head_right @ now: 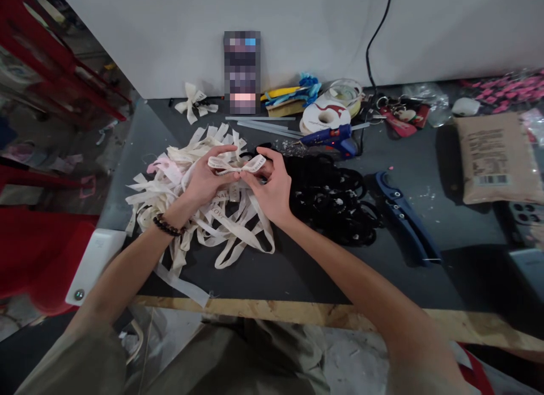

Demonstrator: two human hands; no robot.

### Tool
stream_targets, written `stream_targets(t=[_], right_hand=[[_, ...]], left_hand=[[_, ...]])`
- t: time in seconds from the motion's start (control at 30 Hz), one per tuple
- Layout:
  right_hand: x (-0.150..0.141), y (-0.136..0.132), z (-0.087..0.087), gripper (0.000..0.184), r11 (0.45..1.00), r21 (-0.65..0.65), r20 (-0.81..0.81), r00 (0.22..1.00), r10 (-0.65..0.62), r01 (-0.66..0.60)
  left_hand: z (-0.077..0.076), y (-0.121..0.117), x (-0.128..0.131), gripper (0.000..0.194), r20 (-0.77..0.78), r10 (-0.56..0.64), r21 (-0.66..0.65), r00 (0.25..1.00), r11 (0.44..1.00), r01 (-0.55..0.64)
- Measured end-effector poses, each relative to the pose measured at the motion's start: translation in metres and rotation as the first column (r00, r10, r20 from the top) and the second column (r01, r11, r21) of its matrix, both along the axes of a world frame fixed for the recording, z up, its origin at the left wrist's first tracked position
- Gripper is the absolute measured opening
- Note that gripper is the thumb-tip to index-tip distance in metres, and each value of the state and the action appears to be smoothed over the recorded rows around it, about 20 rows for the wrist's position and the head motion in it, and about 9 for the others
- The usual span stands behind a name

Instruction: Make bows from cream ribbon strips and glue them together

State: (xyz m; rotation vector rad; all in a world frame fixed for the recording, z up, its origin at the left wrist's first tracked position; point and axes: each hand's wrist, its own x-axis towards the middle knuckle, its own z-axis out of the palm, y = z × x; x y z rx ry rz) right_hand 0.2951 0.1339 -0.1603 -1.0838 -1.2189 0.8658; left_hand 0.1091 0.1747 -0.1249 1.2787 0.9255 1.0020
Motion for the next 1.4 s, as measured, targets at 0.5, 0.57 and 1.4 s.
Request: stream_targets(t=[0.5,0.57,1.4], right_hand=[[-0.001,0.000,0.001,0.063,1.000,0.008,0.057,0.998,-0.022,0.021],[-0.001,0.000,0.001,0.063,1.000,0.021,0.060,0.998,-0.023,0.022],[0.000,-0.004,0.010,0.059,1.000,-0.022,0.100,0.995,-0.015,0.017]], left_hand=[[-0.003,0.001,0.001,0.090,0.043,0.107,-0.068,0.993,0.992,-0.104],[-0.007,0.002,0.000,0.089,0.045,0.111,-0.045,0.993,0.993,-0.109],[-0.003,-0.002,0.000,0.075,0.011,0.067,-0.061,0.998,0.996,-0.066]])
